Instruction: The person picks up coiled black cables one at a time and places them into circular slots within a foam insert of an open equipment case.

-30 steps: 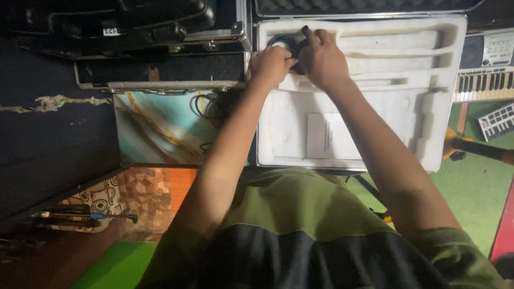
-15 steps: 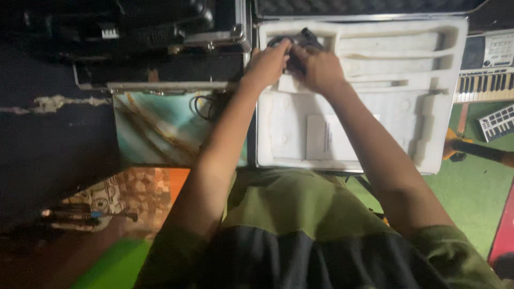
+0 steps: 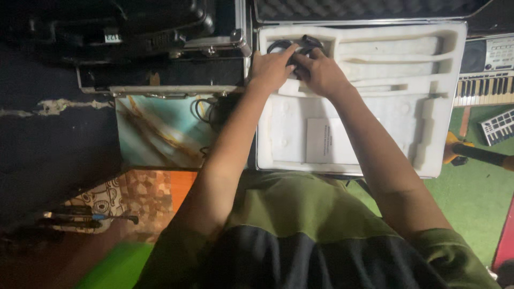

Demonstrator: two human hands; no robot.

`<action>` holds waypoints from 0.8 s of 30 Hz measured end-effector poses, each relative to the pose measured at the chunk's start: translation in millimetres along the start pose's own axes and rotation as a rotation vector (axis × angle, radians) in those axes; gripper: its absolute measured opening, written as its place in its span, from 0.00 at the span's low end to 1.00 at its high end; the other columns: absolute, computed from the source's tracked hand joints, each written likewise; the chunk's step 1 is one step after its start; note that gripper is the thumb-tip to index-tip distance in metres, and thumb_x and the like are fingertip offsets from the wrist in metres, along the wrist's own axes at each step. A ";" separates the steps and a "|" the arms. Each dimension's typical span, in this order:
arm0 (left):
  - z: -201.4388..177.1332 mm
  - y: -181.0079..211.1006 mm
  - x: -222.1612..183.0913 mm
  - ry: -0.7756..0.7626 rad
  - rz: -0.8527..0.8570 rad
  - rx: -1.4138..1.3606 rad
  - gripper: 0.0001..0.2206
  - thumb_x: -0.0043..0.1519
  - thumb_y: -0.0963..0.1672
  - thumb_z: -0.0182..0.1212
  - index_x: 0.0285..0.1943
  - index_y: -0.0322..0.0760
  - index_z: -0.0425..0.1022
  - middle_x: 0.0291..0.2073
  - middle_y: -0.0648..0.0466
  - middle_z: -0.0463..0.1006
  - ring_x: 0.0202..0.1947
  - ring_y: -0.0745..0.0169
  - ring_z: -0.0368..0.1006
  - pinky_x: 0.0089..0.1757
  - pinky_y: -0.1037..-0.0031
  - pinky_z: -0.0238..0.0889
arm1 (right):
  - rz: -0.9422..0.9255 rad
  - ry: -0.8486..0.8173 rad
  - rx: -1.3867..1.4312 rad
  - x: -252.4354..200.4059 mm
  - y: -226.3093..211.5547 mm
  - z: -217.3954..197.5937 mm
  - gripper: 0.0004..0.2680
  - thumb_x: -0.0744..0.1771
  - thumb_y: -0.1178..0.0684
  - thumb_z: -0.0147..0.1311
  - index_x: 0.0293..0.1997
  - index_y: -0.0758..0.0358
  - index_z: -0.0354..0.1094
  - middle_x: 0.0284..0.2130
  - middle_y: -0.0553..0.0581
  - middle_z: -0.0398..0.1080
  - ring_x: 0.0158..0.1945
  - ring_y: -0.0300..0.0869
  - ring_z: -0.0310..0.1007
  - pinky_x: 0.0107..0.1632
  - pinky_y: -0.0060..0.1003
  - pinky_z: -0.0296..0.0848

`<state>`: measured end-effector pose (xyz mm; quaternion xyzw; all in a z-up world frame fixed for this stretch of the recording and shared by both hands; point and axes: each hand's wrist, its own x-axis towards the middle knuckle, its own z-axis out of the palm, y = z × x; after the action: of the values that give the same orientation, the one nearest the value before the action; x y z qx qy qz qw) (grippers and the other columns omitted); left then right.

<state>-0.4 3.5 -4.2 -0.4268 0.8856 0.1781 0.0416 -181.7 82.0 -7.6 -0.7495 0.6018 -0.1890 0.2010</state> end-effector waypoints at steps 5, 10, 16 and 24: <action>12.4 -0.7 5.3 0.026 0.017 0.042 0.26 0.64 0.52 0.59 0.73 0.57 0.60 0.42 0.54 0.82 0.45 0.53 0.78 0.46 0.46 0.57 | 0.061 0.132 0.038 -9.0 -14.4 0.5 0.20 0.66 0.57 0.64 0.67 0.56 0.67 0.58 0.69 0.65 0.59 0.62 0.68 0.60 0.51 0.72; 11.0 -3.7 4.4 -0.065 -0.048 0.032 0.24 0.67 0.53 0.57 0.73 0.58 0.62 0.42 0.51 0.82 0.45 0.51 0.77 0.48 0.48 0.57 | 0.107 0.263 0.151 -1.7 -21.8 -3.6 0.33 0.60 0.55 0.69 0.70 0.75 0.51 0.64 0.76 0.53 0.63 0.68 0.57 0.59 0.51 0.68; 5.7 2.8 6.4 0.025 -0.054 0.021 0.25 0.62 0.53 0.60 0.70 0.58 0.64 0.41 0.52 0.82 0.45 0.51 0.77 0.47 0.46 0.57 | 0.194 0.016 -0.118 4.4 -8.2 7.9 0.27 0.65 0.46 0.65 0.71 0.63 0.58 0.67 0.64 0.58 0.63 0.62 0.61 0.62 0.49 0.67; 7.2 2.0 11.5 0.010 -0.097 -0.006 0.26 0.60 0.53 0.62 0.69 0.61 0.65 0.45 0.50 0.80 0.47 0.49 0.76 0.48 0.46 0.57 | 0.208 0.005 -0.213 7.9 -2.0 14.9 0.32 0.62 0.46 0.67 0.73 0.63 0.56 0.67 0.63 0.59 0.62 0.60 0.61 0.61 0.52 0.64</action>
<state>-9.8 -1.4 -12.9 -0.4702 0.8636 0.1764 0.0442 -170.6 75.7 -18.9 -0.6997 0.6934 -0.1040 0.1371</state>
